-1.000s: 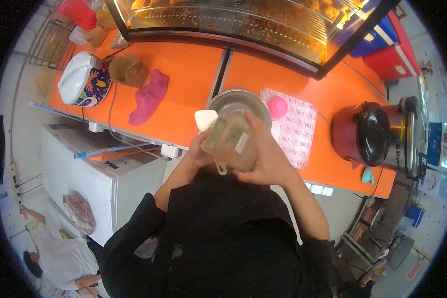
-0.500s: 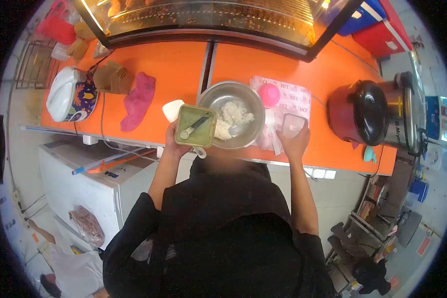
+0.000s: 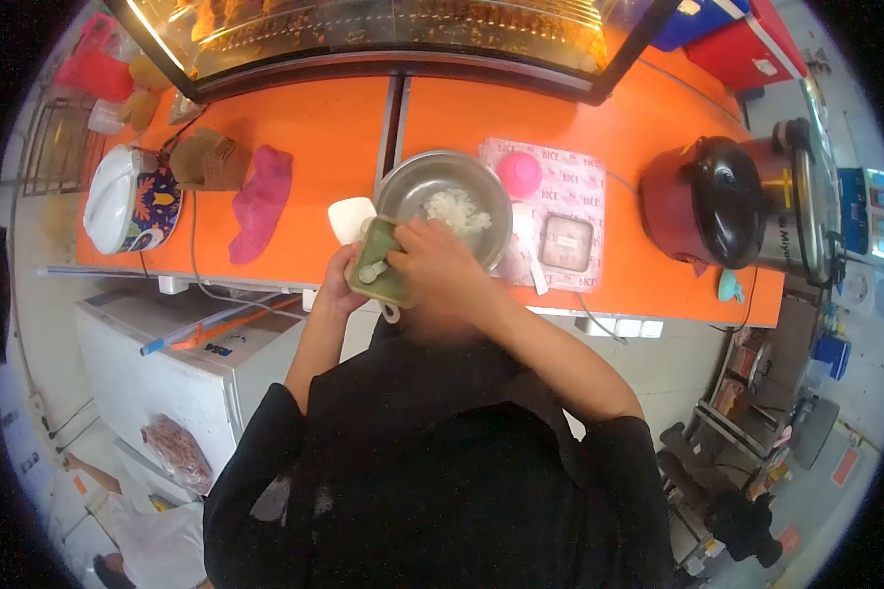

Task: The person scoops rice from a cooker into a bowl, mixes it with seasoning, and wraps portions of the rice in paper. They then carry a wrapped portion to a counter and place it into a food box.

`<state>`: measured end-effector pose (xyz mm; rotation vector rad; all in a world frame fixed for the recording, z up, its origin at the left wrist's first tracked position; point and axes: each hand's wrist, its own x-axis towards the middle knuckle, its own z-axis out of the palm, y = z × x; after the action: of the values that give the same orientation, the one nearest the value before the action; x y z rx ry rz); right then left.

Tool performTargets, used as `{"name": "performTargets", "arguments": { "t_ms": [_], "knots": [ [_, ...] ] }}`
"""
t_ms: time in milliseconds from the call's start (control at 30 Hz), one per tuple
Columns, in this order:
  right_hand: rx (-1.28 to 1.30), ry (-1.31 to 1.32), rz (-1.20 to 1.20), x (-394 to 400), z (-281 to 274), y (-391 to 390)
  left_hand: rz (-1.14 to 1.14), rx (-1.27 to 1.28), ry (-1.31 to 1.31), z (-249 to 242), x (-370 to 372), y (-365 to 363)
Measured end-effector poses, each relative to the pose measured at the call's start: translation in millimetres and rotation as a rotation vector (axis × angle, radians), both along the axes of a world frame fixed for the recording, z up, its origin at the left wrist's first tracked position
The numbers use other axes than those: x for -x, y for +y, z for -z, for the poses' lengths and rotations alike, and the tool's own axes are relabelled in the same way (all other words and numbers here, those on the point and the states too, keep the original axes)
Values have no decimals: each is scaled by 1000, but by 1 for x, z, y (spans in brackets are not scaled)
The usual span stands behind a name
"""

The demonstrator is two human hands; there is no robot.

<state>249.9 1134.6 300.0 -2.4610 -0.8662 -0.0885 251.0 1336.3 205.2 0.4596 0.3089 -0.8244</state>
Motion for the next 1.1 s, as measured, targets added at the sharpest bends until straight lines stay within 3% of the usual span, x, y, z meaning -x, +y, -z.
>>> {"name": "performTargets", "arguments": {
  "t_ms": [267, 433, 500, 733, 933, 1000, 1100],
  "knots": [
    [-33, 95, -116, -8, 6, -3, -15, 28, 46, 3, 5, -3],
    [45, 185, 23, -11, -6, -19, -52, -52, 38, -10, -6, -10],
    [43, -35, 185, -14, 6, -22, -51, -85, 10, -14, -10, -12],
    [-55, 9, 234, 5, 35, -8, -15, -118, -55, -12, -24, -18],
    [-180, 306, 293, 8, 28, -9, -58, -116, -61, -12, -25, -18],
    [-402, 674, 341, 7, 27, -12, -66, -143, -54, -12, -24, -15],
    [-519, 793, 430, 5, 40, -22, -87, -169, -40, -11, -24, -10]
  ]
}}
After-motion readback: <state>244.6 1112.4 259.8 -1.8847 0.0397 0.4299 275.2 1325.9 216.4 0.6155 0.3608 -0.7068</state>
